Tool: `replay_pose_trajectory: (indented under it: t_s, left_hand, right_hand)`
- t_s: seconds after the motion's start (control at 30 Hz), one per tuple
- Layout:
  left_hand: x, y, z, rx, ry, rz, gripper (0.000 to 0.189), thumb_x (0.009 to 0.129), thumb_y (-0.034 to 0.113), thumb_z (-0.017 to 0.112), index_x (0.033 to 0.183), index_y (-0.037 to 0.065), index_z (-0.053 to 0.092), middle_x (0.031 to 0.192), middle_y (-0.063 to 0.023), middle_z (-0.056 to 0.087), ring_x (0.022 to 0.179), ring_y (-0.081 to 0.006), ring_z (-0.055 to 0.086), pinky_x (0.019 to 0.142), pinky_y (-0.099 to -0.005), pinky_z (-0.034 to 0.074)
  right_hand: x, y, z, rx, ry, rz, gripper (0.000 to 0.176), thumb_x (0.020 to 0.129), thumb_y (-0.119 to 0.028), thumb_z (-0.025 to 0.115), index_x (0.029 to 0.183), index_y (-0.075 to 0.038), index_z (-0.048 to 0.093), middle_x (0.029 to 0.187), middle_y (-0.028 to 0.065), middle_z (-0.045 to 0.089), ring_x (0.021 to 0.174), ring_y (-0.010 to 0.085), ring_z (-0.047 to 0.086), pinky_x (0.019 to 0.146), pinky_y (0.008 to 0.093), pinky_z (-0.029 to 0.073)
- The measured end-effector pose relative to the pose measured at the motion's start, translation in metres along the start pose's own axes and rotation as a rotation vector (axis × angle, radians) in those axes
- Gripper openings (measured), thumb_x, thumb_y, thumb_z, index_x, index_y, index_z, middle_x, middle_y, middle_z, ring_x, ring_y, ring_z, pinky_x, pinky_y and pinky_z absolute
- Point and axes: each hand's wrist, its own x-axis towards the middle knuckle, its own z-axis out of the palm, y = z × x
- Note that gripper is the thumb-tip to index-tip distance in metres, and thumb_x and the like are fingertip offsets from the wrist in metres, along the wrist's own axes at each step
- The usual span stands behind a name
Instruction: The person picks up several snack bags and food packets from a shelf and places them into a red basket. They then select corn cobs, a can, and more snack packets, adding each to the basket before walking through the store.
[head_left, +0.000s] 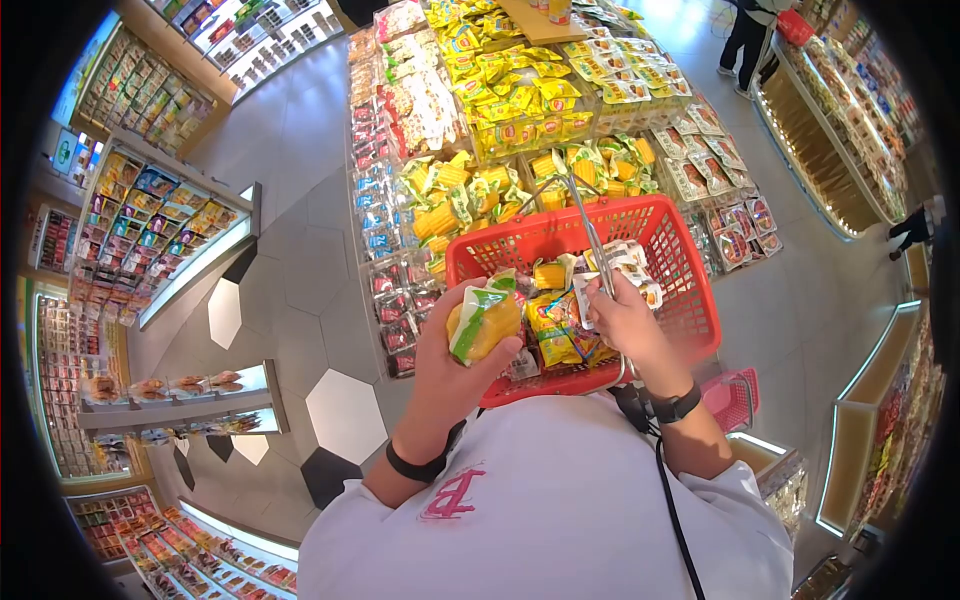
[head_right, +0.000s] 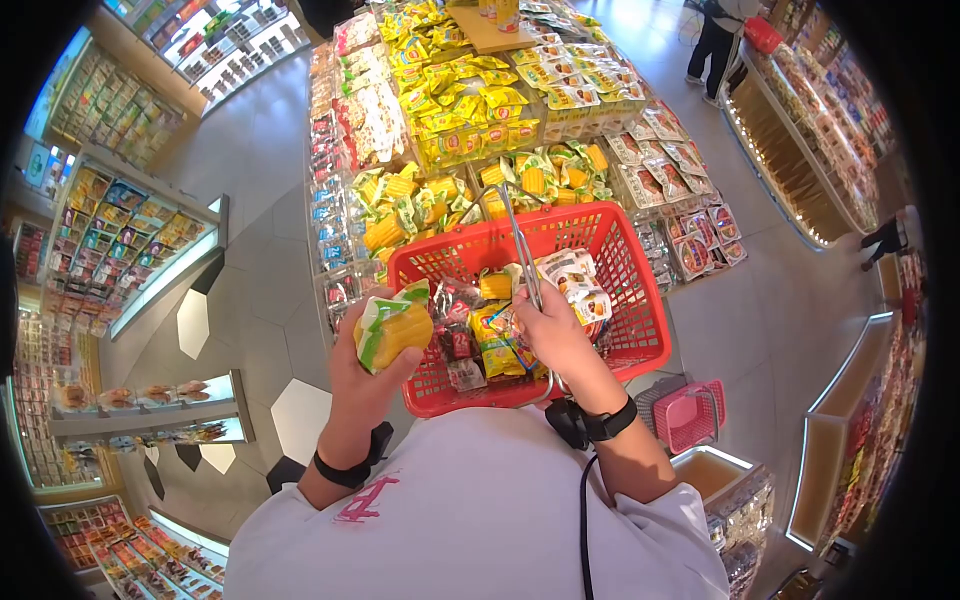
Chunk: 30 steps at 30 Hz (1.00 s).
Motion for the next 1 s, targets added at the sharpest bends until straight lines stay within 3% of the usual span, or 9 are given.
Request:
replay_pose_trajectory:
  t_s: [0.17,0.3,0.4,0.5,0.6,0.8,0.9,1.0]
  left_hand:
    - [0.003,-0.007,-0.001,0.222,-0.044,0.081,0.06,0.075,0.021,0.083,0.124,0.004,0.053,0.113,-0.0105,0.06,0.103,-0.0226,0.062,0.089,-0.0349,0.049]
    - [0.006,-0.003,0.001,0.356,-0.082,0.155,0.055,0.073,0.022,0.083,0.118,0.004,0.056,0.108,-0.0117,0.061,0.099,-0.0251,0.062,0.086,-0.0359,0.049]
    - [0.009,0.001,0.002,0.481,-0.149,0.214,0.055,0.076,0.022,0.082,0.12,0.003,0.054,0.108,-0.0092,0.062,0.099,-0.0203,0.061,0.088,-0.0332,0.048]
    - [0.01,-0.004,0.003,0.413,-0.158,0.205,0.055,0.077,0.024,0.081,0.121,0.004,0.054,0.107,-0.0097,0.061,0.098,-0.0211,0.061,0.087,-0.0336,0.047]
    - [0.011,-0.001,0.007,0.371,-0.121,0.203,0.05,0.075,0.024,0.081,0.115,0.003,0.058,0.105,-0.0128,0.062,0.097,-0.0276,0.061,0.083,-0.0356,0.05]
    - [0.011,-0.002,0.008,0.376,-0.137,0.219,0.05,0.075,0.025,0.081,0.114,0.003,0.058,0.103,-0.0136,0.062,0.095,-0.0279,0.063,0.082,-0.0361,0.051]
    - [0.008,-0.004,0.008,0.338,-0.125,0.107,0.053,0.073,0.026,0.083,0.114,0.003,0.058,0.102,-0.0137,0.062,0.094,-0.0279,0.063,0.081,-0.0359,0.051]
    - [0.01,-0.004,0.008,0.359,-0.133,0.166,0.055,0.071,0.027,0.084,0.114,0.003,0.058,0.101,-0.0133,0.062,0.093,-0.0275,0.063,0.081,-0.0356,0.051]
  right_hand:
    - [-0.003,-0.005,0.002,0.018,-0.014,0.013,0.005,0.097,-0.019,0.052,0.1,-0.016,0.049,0.065,-0.005,0.048,0.04,0.0023,0.033,0.035,0.0199,0.022]
    - [-0.009,-0.022,0.006,0.02,-0.01,0.047,0.006,0.097,-0.013,0.05,0.093,-0.01,0.047,0.065,-0.0046,0.043,0.051,0.0046,0.038,0.045,0.0223,0.031]
    - [-0.005,-0.015,0.004,0.029,-0.017,0.04,0.006,0.097,-0.013,0.051,0.093,-0.01,0.047,0.065,-0.0045,0.043,0.052,0.0045,0.039,0.045,0.0222,0.031]
    - [-0.006,-0.015,0.004,0.035,-0.011,0.042,0.006,0.097,-0.014,0.052,0.095,-0.01,0.048,0.067,-0.0042,0.045,0.054,0.0046,0.041,0.047,0.0223,0.033]
    - [-0.005,-0.014,0.003,0.01,0.0,0.03,0.007,0.096,-0.015,0.052,0.096,-0.009,0.049,0.068,-0.0039,0.047,0.057,0.0048,0.043,0.05,0.0225,0.035]
    - [-0.003,-0.01,0.0,-0.04,0.006,0.006,0.009,0.095,-0.015,0.054,0.096,-0.007,0.05,0.069,-0.0032,0.049,0.059,0.0054,0.046,0.051,0.023,0.037]
    - [-0.003,-0.01,-0.001,-0.046,0.006,0.014,0.009,0.094,-0.015,0.054,0.096,-0.007,0.051,0.069,-0.003,0.049,0.058,0.0057,0.047,0.051,0.0232,0.038]
    - [-0.002,-0.009,0.0,-0.054,0.018,0.017,0.009,0.094,-0.015,0.054,0.097,-0.007,0.051,0.069,-0.0027,0.049,0.057,0.0061,0.047,0.051,0.0233,0.038]
